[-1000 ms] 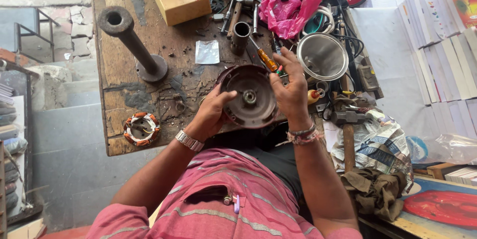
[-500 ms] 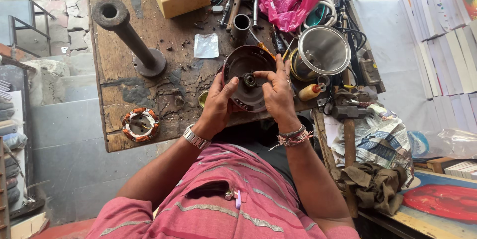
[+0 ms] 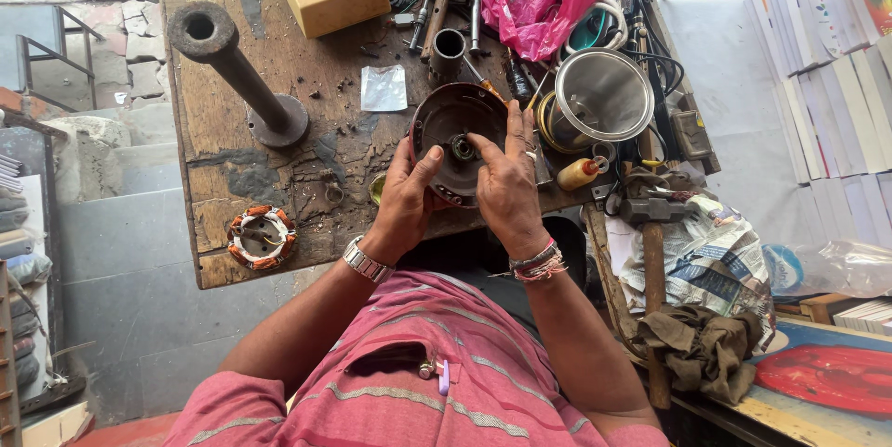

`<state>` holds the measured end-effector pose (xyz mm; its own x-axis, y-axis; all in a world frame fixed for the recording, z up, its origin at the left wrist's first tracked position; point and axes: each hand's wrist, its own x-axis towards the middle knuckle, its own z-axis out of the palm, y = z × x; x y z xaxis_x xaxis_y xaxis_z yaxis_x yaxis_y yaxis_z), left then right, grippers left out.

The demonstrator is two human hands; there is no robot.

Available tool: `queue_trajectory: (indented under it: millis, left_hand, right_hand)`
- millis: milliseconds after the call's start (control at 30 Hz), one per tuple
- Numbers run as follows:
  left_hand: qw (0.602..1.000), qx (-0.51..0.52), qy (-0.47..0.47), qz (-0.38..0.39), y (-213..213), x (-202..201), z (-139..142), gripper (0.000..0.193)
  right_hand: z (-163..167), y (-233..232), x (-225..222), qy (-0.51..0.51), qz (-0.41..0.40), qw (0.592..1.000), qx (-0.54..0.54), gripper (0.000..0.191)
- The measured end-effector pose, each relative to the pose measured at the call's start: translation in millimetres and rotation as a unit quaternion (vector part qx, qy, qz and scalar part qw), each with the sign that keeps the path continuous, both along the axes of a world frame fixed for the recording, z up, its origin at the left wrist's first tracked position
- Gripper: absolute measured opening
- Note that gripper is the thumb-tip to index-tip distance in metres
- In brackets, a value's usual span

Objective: The person assembles a small electrical motor by inserting a rotor into a red housing, wiping the assembly with a cloth, and tapping it with a hammer to seat the parts. The person also handles a separate brown housing and a small bottle of lubricant.

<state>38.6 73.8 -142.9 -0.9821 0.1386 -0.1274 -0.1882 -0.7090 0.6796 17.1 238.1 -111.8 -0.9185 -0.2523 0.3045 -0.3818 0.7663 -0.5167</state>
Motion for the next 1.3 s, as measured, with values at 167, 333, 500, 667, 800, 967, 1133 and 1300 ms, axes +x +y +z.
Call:
queue_trajectory:
  millis: [167,333,500,667,800,967,1133,1300]
  left_hand:
    - [1.000,0.001,0.001,0.002,1,0,1,0.044]
    - [1.000,0.009,0.012,0.006,5,2,3,0.044]
    - [1.000,-0.006,0.005,0.008,4,3,4,0.042]
    - [1.000,0.002,-0.024,0.005,-2,-2,2,0.039]
    - [1.000,0.016,-0.027,0.003,2,0,-3,0.044]
    - [1.000,0.020,-0.005,0.019,4,6,-10,0.052]
    - [0.999,0.030,0.000,0.020,4,8,-9,0.053]
    - [1.000,0.017,-0.006,0.014,4,9,-6,0.053]
  right_hand:
    - [1,2,0,0.044,0.008,0.998,0.044,0.044]
    - [3,-1,1,0.083,0.001,0.989,0.121,0.041]
    - [14,-1,2,0.157,-0.058,0.970,0.179,0.046]
    - [29,21,2,-0.219,-0.016,0.895,-0.388,0.045]
    - [26,34,3,-0.478,0.063,0.591,-0.647,0.056]
    - [13,29,3,-0.487,0.059,0.554,-0.673,0.055]
    - [11,28,2,-0.495,0.043,0.555,-0.667,0.058]
    - [10,25,2,-0.498,0.050,0.561,-0.660,0.062]
